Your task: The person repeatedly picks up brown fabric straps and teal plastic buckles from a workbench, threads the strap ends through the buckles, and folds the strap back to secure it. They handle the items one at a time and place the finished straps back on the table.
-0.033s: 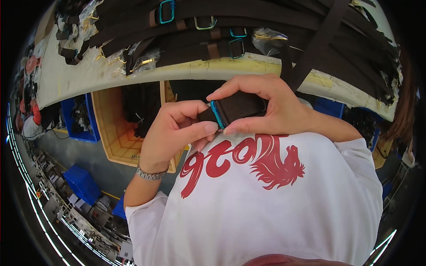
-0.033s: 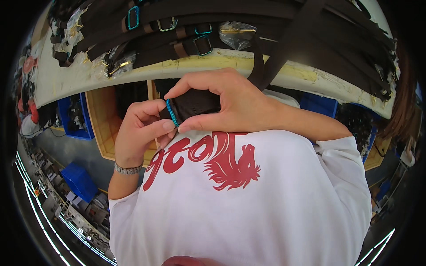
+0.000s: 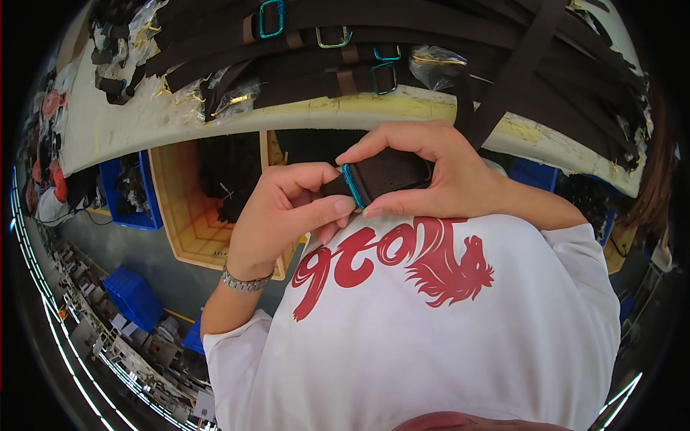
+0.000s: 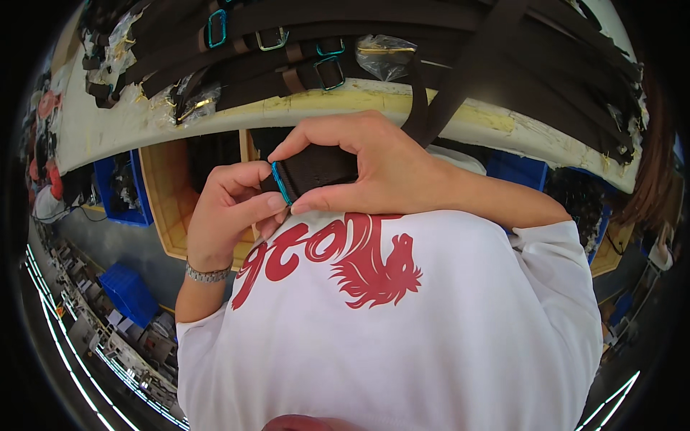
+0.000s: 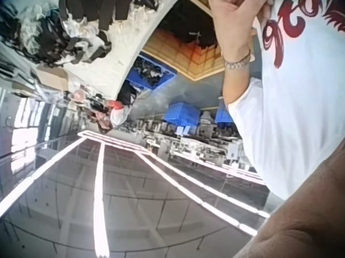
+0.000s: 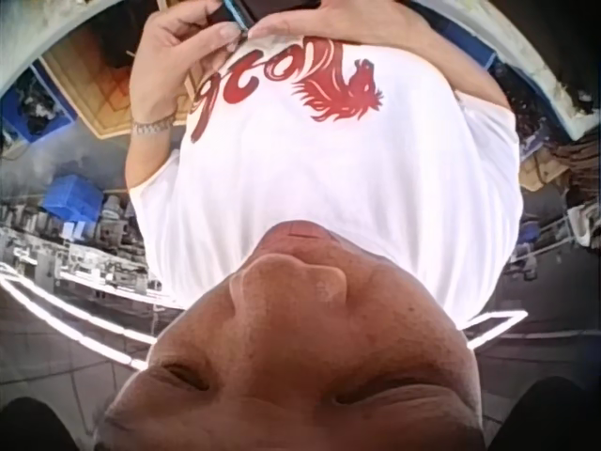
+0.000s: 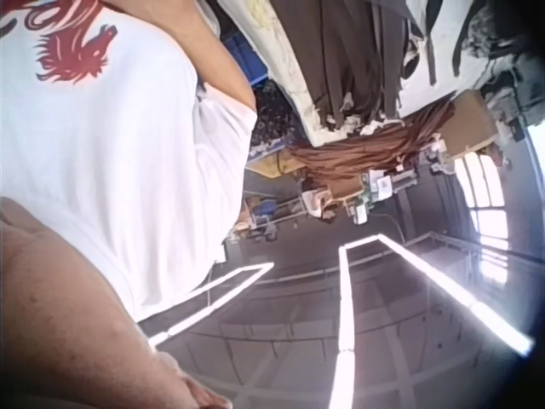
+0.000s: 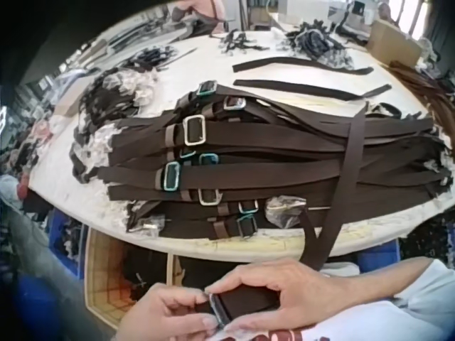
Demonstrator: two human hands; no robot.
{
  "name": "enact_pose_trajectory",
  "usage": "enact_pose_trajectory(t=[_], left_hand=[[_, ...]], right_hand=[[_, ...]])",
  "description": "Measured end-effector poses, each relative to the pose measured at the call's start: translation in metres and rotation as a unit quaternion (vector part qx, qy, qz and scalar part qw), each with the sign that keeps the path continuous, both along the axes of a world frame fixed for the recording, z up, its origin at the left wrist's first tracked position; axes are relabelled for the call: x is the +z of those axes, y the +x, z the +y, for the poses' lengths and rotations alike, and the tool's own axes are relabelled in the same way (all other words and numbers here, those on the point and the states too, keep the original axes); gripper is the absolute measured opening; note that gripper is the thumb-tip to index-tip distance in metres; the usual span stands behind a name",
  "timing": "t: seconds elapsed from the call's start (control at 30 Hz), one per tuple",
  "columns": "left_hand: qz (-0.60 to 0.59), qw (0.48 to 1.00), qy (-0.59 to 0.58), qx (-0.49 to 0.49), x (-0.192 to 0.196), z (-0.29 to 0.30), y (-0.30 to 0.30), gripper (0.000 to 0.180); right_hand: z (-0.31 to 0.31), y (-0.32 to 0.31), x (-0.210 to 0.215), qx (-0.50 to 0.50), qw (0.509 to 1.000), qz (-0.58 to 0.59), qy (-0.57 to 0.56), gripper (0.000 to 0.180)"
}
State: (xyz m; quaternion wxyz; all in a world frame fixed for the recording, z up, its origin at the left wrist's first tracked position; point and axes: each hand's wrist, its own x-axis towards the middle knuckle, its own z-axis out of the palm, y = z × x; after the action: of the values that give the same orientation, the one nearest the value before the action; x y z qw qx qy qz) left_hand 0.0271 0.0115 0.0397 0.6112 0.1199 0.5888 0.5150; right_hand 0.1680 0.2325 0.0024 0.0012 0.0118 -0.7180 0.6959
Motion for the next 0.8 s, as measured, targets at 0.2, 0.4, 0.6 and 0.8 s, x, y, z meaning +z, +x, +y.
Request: enact_pose_trajectory(t=[0.2,0.4,0.6,0.8], left_hand=[[0.178,0.983,0.04,-0.025,0.0,0.003,0.013,0.009],[-0.206,0.973,0.08,0.064,-0.029,0.007,0.016,0.012],[-0.029,0.999,0.0,0.018,-0.005,0.005,0.009,0.016],[0.155,0.987,0.019,-0.039,0.005,0.007,0.019,0.016]], right_hand=[[0.004,0.003,-0.01,0.02,1.0,0.008,-0.015,0.045],[0.005,0.008,-0.01,0.008,0.995,-0.029,-0.095,0.048],[0.003,0.008,-0.011,0.007,0.995,-0.044,-0.092,0.047],[0.007,0.011,-0.015,0.039,0.994,-0.047,-0.095,0.047]])
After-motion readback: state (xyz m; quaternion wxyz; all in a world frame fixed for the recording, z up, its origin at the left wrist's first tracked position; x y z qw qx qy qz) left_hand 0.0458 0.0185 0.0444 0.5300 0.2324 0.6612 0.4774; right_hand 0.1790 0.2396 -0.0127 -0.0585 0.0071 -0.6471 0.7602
